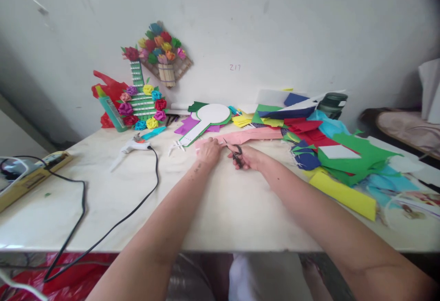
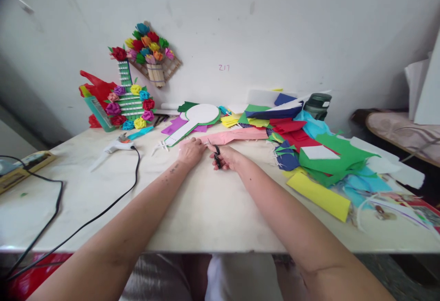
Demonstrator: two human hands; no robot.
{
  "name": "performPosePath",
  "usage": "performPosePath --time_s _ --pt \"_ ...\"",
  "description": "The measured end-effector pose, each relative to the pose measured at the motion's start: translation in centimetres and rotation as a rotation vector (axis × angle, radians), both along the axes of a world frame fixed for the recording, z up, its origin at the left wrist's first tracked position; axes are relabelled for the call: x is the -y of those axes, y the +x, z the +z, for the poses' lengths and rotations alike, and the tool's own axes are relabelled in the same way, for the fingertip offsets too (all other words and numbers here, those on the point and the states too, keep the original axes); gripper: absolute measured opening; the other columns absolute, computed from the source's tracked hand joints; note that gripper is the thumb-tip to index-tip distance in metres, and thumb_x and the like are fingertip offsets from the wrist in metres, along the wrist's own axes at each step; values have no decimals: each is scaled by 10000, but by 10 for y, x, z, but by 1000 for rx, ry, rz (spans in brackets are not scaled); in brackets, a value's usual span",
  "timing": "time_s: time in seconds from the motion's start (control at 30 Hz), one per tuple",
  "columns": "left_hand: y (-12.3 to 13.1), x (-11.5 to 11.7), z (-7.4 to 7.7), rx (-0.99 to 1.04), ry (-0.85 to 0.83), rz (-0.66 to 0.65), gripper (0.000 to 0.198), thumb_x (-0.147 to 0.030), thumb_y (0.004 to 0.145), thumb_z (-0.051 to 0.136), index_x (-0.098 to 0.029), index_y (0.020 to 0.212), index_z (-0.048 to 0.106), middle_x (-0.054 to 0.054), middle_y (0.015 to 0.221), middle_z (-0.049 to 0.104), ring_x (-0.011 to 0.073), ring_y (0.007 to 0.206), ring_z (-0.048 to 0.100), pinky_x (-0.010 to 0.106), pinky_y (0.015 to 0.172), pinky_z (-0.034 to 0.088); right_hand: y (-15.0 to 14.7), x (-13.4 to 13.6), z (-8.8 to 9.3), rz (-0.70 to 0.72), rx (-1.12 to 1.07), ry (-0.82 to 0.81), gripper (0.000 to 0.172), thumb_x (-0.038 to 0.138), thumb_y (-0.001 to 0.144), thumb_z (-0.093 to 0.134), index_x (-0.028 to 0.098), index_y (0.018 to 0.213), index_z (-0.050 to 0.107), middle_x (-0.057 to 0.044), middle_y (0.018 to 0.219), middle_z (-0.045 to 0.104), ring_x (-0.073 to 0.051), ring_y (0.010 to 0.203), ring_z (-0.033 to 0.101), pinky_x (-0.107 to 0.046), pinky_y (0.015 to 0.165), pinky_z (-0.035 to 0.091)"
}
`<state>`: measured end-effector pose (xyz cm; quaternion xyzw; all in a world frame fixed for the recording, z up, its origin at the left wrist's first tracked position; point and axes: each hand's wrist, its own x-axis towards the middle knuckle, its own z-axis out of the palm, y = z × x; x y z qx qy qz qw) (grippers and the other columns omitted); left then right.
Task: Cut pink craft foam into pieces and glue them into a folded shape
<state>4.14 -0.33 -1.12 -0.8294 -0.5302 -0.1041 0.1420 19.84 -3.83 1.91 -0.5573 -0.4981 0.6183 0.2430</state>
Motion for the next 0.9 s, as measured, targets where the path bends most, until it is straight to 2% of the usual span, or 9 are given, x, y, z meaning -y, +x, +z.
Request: performPosePath --time_s 0.2,0.33,0.4,0.53,0.6,0.67,0.73,0.8,0.9 --pt "0 0 -1 4 18 2 394 -301 900 268 -183 960 639 95 876 551 200 933 446 280 696 390 -2 1 -4 -9 -4 39 447 584 741 476 141 797 492 -3 517 528 -94 411 520 -160 281 195" --pt "-1 0 -2 14 36 -5 427 -350 899 258 -172 929 645 92 868 563 203 925 459 276 673 391 2 2 -3 6 21 51 466 608 725 478 146 787 483 -1 507 533 -95 408 520 -160 287 222" --pt "-2 0 -2 28 43 -13 463 -414 886 266 -154 890 649 99 882 570 208 930 466 282 684 396 13 5 5 63 73 67 469 606 717 488 140 776 500 -3 490 534 -97 393 514 -165 285 223" --pt "-2 3 -1 75 69 -46 507 -481 869 248 -150 894 632 102 900 593 215 949 475 303 734 404 50 14 32 256 208 138 410 527 706 557 123 779 560 -6 458 533 -95 374 496 -172 302 241" --pt "-3 3 -1 104 76 -38 466 -424 888 232 -160 940 612 95 899 607 208 948 486 312 757 407 64 15 44 266 214 215 393 502 706 572 124 814 585 -3 471 538 -86 394 494 -172 335 292" --pt "-5 1 -1 132 68 -13 358 -334 884 292 -167 982 593 87 912 619 199 947 498 312 779 410 69 10 47 223 239 324 377 479 701 585 129 838 602 -9 513 557 -83 414 501 -175 356 309" --pt "-9 -2 -1 175 47 7 269 -239 839 390 -175 1014 584 78 939 626 187 944 509 298 801 411 63 -1 43 117 347 457 378 487 695 581 135 827 622 -16 537 568 -83 403 491 -184 355 300" --pt "-13 -4 -1 241 29 7 286 -164 787 442 -181 1032 590 69 970 629 178 951 512 284 825 411 50 -15 36 57 555 534 356 469 687 586 156 845 645 -20 546 579 -103 425 516 -198 386 330" --pt "-20 -7 1 302 3 -29 320 -109 753 442 -173 1015 612 63 959 639 175 956 509 283 845 415 26 -31 26 32 869 728 232 373 705 566 197 818 666 -38 663 642 -148 592 591 -223 523 399"
